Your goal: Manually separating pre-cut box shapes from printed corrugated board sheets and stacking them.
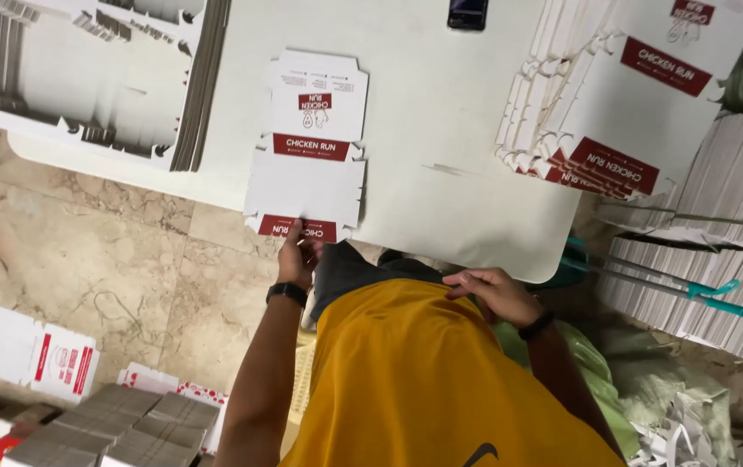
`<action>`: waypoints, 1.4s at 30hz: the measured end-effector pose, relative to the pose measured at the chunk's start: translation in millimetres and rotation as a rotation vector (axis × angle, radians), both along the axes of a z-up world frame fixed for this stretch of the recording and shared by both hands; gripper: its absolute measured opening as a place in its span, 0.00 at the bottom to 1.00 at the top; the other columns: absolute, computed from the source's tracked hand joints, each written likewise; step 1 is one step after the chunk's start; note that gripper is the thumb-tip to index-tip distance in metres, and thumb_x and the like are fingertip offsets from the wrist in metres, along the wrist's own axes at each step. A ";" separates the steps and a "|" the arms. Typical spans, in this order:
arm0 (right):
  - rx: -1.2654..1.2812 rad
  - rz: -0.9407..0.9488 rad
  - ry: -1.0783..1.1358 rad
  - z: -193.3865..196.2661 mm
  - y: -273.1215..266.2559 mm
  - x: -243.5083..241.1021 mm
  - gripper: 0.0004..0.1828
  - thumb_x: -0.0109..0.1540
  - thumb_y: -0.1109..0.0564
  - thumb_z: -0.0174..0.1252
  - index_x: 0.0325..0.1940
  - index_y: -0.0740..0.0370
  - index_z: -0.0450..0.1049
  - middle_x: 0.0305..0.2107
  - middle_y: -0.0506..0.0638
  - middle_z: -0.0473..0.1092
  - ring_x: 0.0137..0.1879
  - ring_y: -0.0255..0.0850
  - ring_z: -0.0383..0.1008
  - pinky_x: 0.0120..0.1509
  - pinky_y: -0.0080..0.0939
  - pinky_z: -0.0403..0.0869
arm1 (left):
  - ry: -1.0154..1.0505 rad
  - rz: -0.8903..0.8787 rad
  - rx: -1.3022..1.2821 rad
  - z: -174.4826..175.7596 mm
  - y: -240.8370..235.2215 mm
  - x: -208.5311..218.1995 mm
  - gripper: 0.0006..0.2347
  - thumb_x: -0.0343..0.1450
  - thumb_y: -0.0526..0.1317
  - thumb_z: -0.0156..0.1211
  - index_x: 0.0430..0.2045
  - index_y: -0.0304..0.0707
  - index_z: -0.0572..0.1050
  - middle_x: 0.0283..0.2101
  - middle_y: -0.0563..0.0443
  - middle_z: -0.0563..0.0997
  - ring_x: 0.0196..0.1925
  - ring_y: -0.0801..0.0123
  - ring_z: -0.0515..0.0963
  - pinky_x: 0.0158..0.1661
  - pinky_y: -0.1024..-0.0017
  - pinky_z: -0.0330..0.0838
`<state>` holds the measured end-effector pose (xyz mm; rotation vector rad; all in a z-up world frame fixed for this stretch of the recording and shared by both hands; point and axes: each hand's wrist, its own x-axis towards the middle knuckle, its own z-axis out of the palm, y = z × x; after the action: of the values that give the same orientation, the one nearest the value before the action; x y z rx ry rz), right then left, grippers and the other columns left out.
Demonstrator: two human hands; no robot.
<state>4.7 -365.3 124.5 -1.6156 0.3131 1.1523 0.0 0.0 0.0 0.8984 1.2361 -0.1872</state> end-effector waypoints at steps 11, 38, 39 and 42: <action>0.353 -0.520 0.035 -14.3 36.4 9.4 0.40 0.66 0.34 0.46 0.74 0.64 0.59 0.56 0.72 0.70 0.51 0.58 0.77 0.56 0.60 0.77 | -0.450 -0.157 0.392 181.4 -66.8 3.7 0.21 0.67 0.39 0.73 0.15 0.39 0.60 0.15 0.38 0.74 0.20 0.63 0.77 0.32 0.73 0.71; 0.143 -0.608 -1.264 154.7 -210.5 125.5 0.36 0.64 0.59 0.46 0.79 0.57 0.60 0.71 0.52 0.64 0.81 0.52 0.66 0.93 0.56 0.69 | -0.875 -1.976 -0.187 200.3 -111.7 7.9 0.22 0.75 0.55 0.40 0.62 0.52 0.70 0.70 0.54 0.69 0.75 0.63 0.60 0.73 0.64 0.46; 0.050 -0.657 -1.286 154.5 -223.7 132.4 0.36 0.61 0.67 0.38 0.75 0.60 0.65 0.66 0.50 0.68 0.77 0.49 0.71 0.91 0.53 0.72 | -0.892 -1.959 -0.197 197.6 -111.9 7.1 0.23 0.75 0.55 0.39 0.62 0.50 0.70 0.70 0.52 0.69 0.75 0.63 0.61 0.73 0.63 0.46; 0.148 -0.540 -1.183 131.4 -242.6 155.8 0.29 0.72 0.55 0.52 0.78 0.53 0.59 0.74 0.48 0.61 0.81 0.48 0.62 0.93 0.54 0.63 | -0.934 -1.920 -0.166 197.1 -109.7 8.7 0.21 0.76 0.52 0.42 0.61 0.50 0.71 0.67 0.57 0.73 0.74 0.62 0.62 0.72 0.64 0.51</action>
<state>160.6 -607.9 255.8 -1.6582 -0.1212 -0.2598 8.7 -109.7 197.1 1.4820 -0.7970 -1.1703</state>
